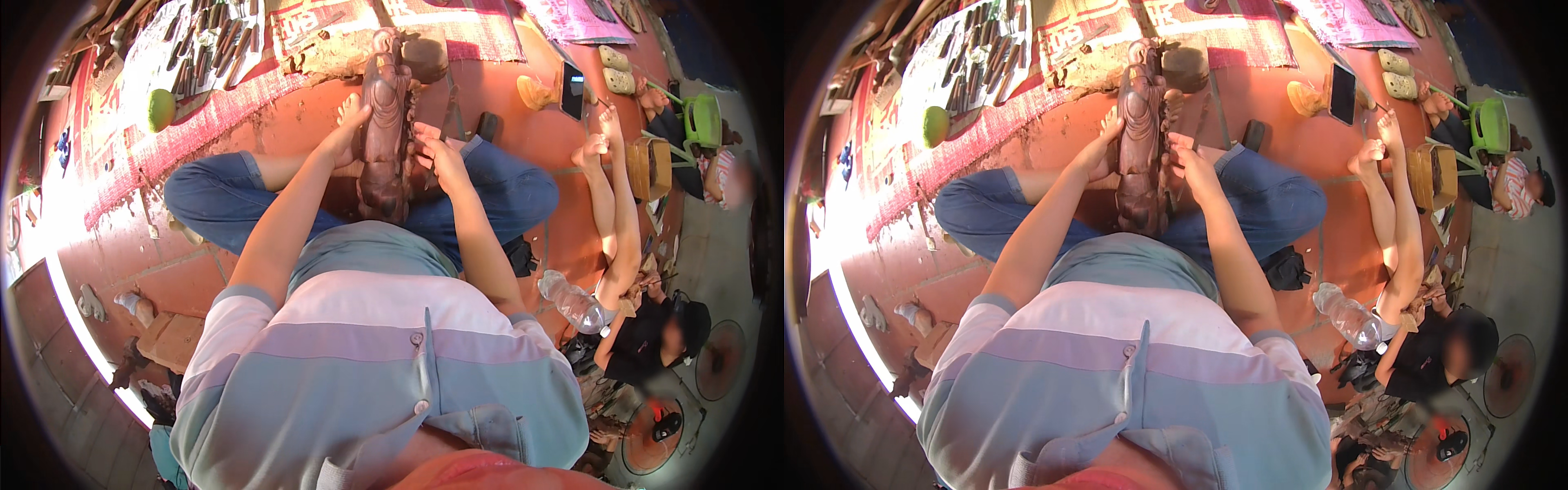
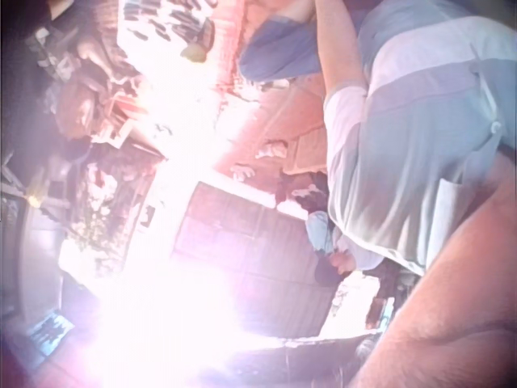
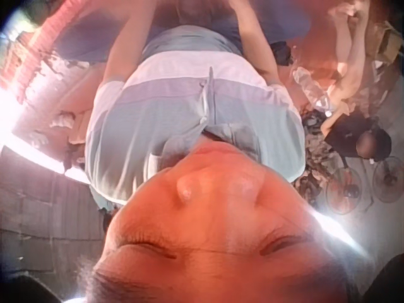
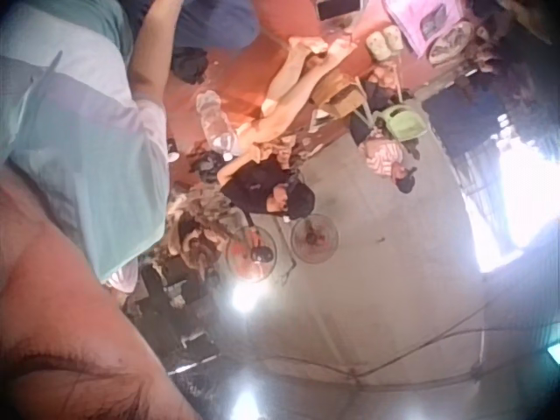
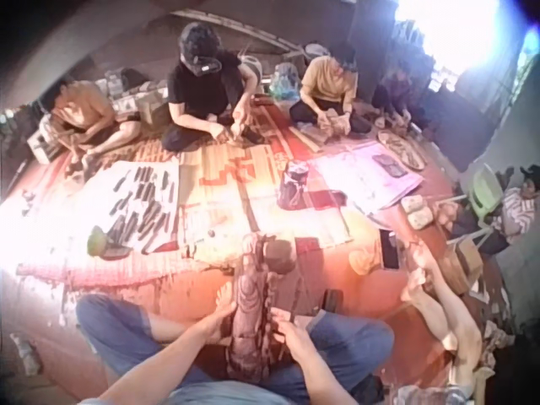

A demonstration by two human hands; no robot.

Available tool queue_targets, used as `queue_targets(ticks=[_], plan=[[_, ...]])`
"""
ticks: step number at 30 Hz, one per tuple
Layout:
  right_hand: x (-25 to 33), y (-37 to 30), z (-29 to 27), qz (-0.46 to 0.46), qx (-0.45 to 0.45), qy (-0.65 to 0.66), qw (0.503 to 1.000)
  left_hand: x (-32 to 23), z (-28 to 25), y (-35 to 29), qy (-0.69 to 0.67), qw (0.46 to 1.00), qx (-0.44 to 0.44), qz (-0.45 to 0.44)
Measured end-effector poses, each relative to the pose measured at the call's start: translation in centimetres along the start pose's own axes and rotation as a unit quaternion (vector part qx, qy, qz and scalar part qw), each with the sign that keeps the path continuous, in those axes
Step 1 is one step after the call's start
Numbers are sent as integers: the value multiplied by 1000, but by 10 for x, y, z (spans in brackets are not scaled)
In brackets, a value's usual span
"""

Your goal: The person sits cross-legged on the floor and carves a wooden object using a small chisel. They hold the wood steady with their left hand while using the chisel in their right hand to shape and detail the surface of the piece.

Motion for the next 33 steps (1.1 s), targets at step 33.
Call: queue_targets(ticks=[33], plan=[[26, -116, 5, -248, 15, -438, 864, 38, 69, -156, 607, 753, -10, 254]])
Point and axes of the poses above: each hand's wrist, its own y-axis towards the middle knuckle, its own z-axis out of the palm, x = y × z, the point moved 10 cm from there along y, towards the middle knuckle, and after that the axes turned 13 degrees about -x, right-handed, at the moved point
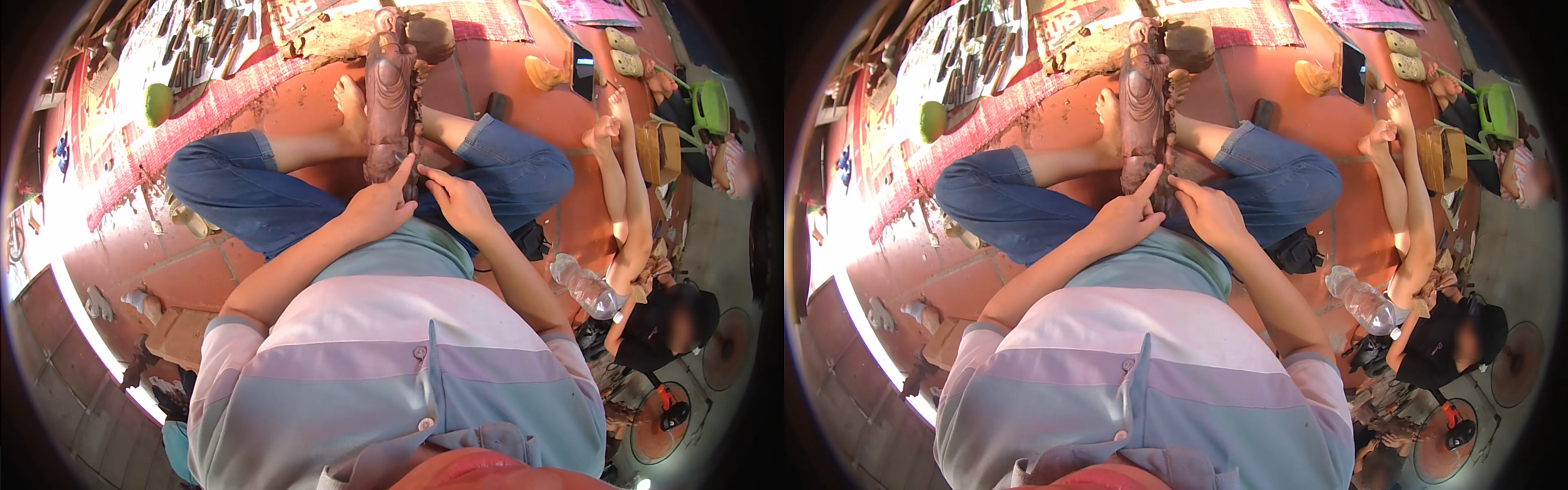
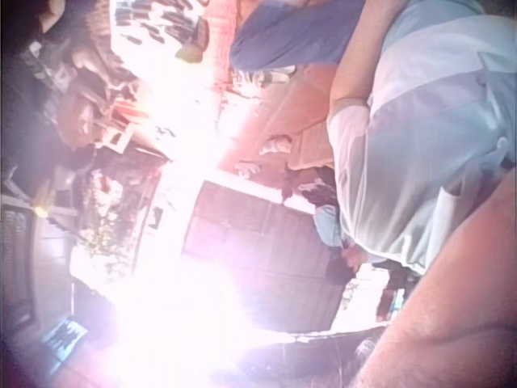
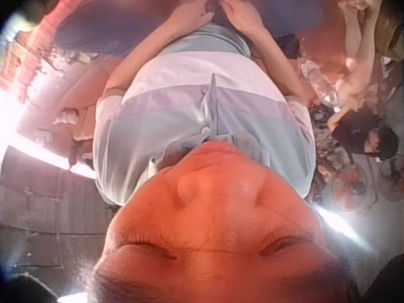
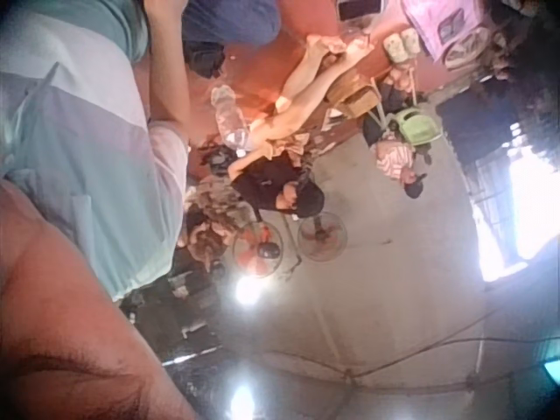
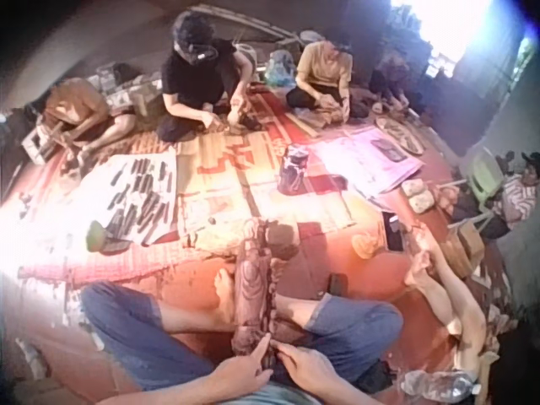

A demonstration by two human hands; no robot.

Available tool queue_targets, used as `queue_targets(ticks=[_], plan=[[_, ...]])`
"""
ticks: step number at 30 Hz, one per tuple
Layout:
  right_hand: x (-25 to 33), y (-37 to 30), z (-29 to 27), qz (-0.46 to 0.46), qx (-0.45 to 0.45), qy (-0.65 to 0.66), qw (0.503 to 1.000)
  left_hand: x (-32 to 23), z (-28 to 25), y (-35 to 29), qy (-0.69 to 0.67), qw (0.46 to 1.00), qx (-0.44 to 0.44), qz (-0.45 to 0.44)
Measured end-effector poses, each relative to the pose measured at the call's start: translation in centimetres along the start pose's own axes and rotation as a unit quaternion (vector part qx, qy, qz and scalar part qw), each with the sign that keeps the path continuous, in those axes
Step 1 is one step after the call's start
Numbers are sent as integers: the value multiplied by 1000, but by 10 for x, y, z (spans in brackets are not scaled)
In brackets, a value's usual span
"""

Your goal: The person sits cross-legged on the floor and carves a wooden object using a small chisel. They hold the wood steady with their left hand while using the chisel in their right hand to shape and detail the surface of the piece.

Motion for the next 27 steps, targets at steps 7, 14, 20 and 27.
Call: queue_targets(ticks=[7, 14, 20, 27], plan=[[-13, 4, 0, 4, -7, -78, 997, -10, 20, 17, 63, 997, 19, 42], [-6, 2, -8, 11, 13, -108, 994, -8, 28, 24, 115, 993, 26, 22], [-10, 13, -6, 48, 12, -127, 991, -6, 19, 31, 143, 989, 34, -29], [-4, 25, -13, 25, 44, -88, 995, -11, 13, 34, 140, 990, 5, -29]])
Point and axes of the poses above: each hand's wrist, its own y-axis towards the middle knuckle, its own z-axis out of the palm, x = y × z, the point moved 10 cm from there along y, towards the middle knuckle, and after that the axes turned 13 degrees about -x, right-handed, at the moved point
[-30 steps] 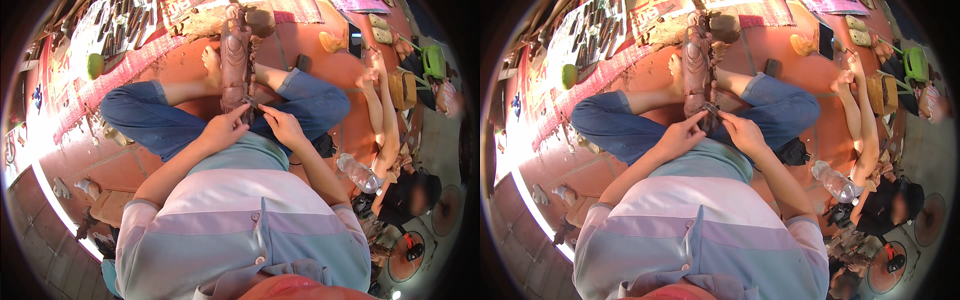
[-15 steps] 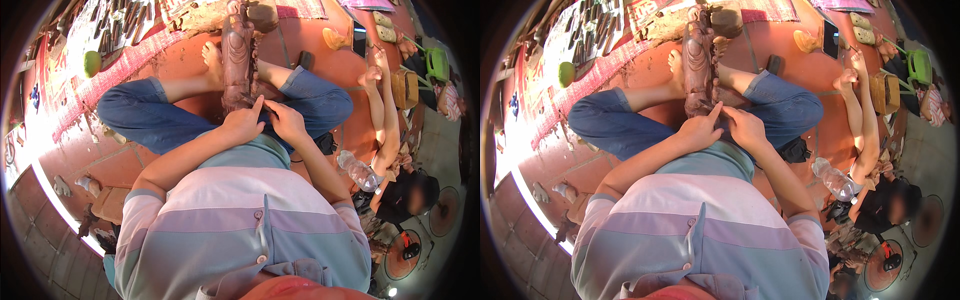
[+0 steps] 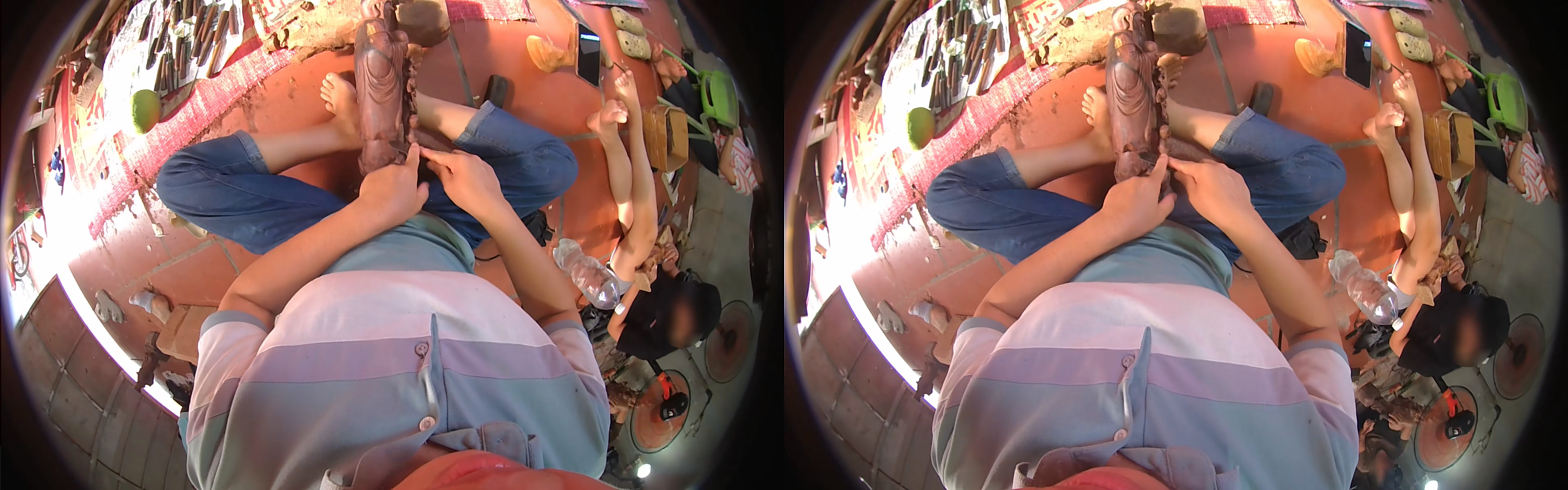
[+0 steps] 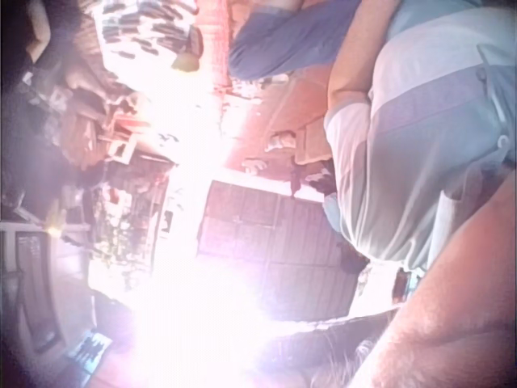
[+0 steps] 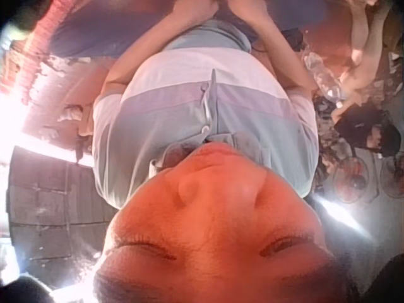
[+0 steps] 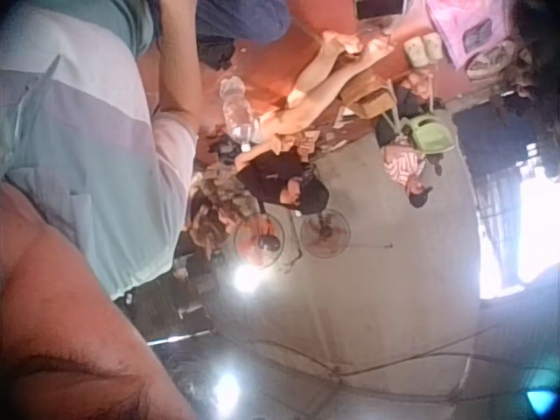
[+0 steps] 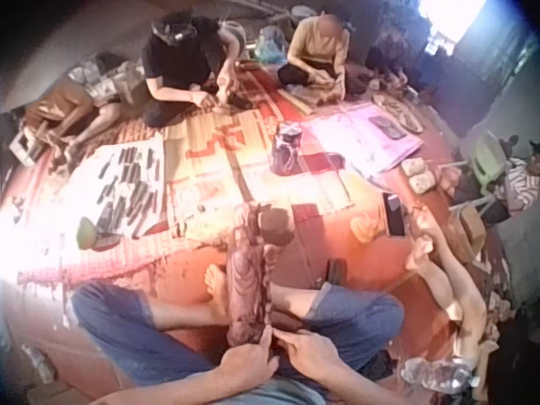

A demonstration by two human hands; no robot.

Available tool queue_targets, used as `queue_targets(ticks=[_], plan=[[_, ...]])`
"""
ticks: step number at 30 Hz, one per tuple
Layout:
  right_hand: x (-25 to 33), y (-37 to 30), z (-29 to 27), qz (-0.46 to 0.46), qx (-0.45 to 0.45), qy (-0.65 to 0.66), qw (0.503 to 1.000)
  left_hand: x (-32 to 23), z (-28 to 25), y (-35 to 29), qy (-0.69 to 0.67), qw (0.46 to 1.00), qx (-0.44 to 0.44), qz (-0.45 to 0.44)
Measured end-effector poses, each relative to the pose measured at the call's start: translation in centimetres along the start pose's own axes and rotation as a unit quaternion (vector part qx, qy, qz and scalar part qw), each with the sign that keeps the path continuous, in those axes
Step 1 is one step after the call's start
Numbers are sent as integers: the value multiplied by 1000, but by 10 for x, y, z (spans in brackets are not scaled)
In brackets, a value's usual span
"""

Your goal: The person sits cross-legged on the floor and carves a wooden object using a small chisel. They hold the wood steady with their left hand while using the chisel in their right hand to shape and detail the surface of the piece.

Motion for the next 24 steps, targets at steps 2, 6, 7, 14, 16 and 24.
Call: queue_targets(ticks=[2, 6, 7, 14, 16, 24], plan=[[0, -5, 2, 36, -6, -21, 999, 0, 9, -6, 22, 999, 48, 2], [-4, -5, 6, 19, 59, 1, 998, -5, 8, -6, 47, 996, 69, 21], [-2, 2, -2, 27, 19, 1, 999, -6, 5, -5, 42, 997, 61, 12], [-4, -5, 4, 41, 54, 30, 997, -4, 12, -8, 40, 998, 47, 29], [-9, -1, 2, 37, -5, 26, 999, -6, 3, -2, 29, 999, 25, 1], [-5, -2, 0, 47, -9, 42, 998, -5, 8, -6, 36, 999, 22, 16]])
Point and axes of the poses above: each hand's wrist, its own y-axis towards the middle knuckle, its own z-axis out of the palm, x = y × z, the point moved 10 cm from there along y, towards the middle knuckle, and after that the axes turned 13 degrees about -x, right-handed, at the moved point
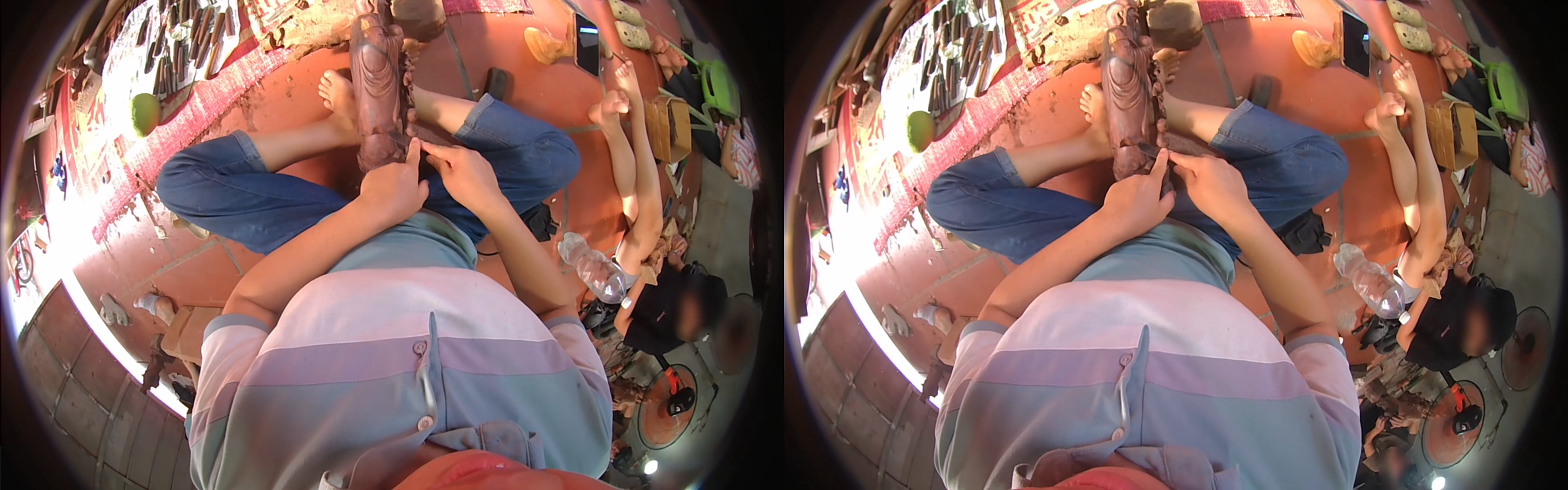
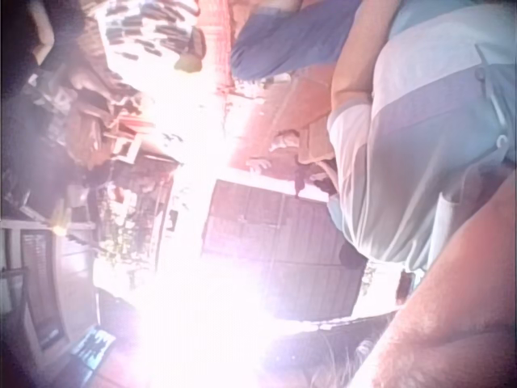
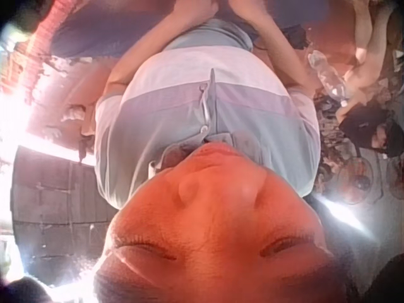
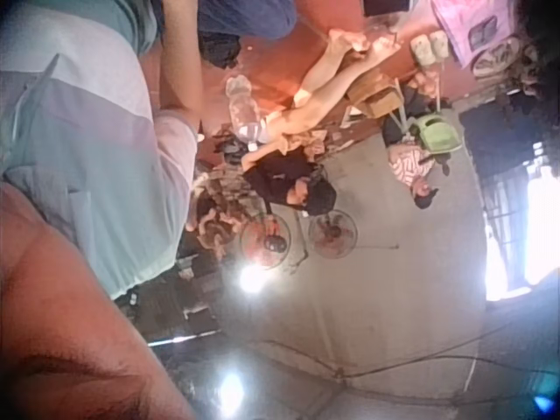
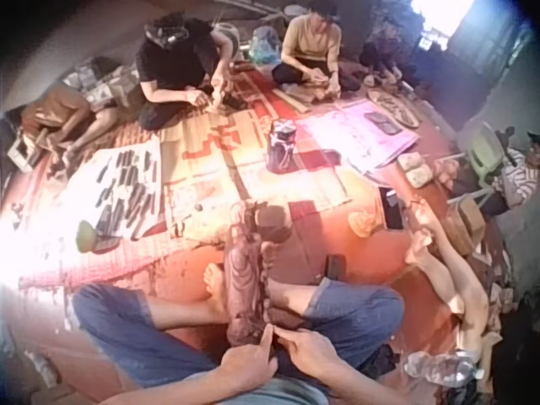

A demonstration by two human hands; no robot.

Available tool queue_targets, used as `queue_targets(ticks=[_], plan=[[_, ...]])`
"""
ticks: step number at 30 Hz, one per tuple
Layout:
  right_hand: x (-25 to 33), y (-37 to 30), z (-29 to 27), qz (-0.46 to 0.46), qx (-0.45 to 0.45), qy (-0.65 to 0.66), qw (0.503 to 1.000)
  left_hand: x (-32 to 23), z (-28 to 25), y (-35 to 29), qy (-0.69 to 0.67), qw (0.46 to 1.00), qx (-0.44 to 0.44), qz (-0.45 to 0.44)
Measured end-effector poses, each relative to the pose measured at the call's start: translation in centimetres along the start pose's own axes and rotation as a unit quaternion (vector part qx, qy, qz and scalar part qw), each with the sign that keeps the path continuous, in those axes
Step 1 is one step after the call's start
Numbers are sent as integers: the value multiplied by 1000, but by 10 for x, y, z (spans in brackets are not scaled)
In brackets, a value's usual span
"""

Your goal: The person sits cross-legged on the floor and carves a wooden object using a small chisel. They hold the wood steady with their left hand while using the chisel in their right hand to shape and detail the surface of the piece.

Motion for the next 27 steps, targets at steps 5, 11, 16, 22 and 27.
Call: queue_targets(ticks=[5, 11, 16, 22, 27], plan=[[-9, -6, 8, 0, 62, -29, 998, 1, 8, -5, 2, 999, 42, 10], [-14, -19, 8, 45, 60, 27, 997, -1, 7, -9, -15, 1000, 22, 9], [2, -2, 1, -22, -30, -3, 999, 2, -5, -2, -3, 1000, -9, -13], [4, 3, 2, -16, 45, -15, 999, 4, 3, -7, -1, 1000, 14, 10], [-1, 6, 3, -9, 17, -12, 1000, 3, -4, -1, -15, 1000, -3, -4]])
Point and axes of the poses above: each hand's wrist, its own y-axis towards the middle knuckle, its own z-axis out of the palm, x = y × z, the point moved 10 cm from there along y, towards the middle knuckle, and after that the axes turned 13 degrees about -x, right-handed, at the moved point
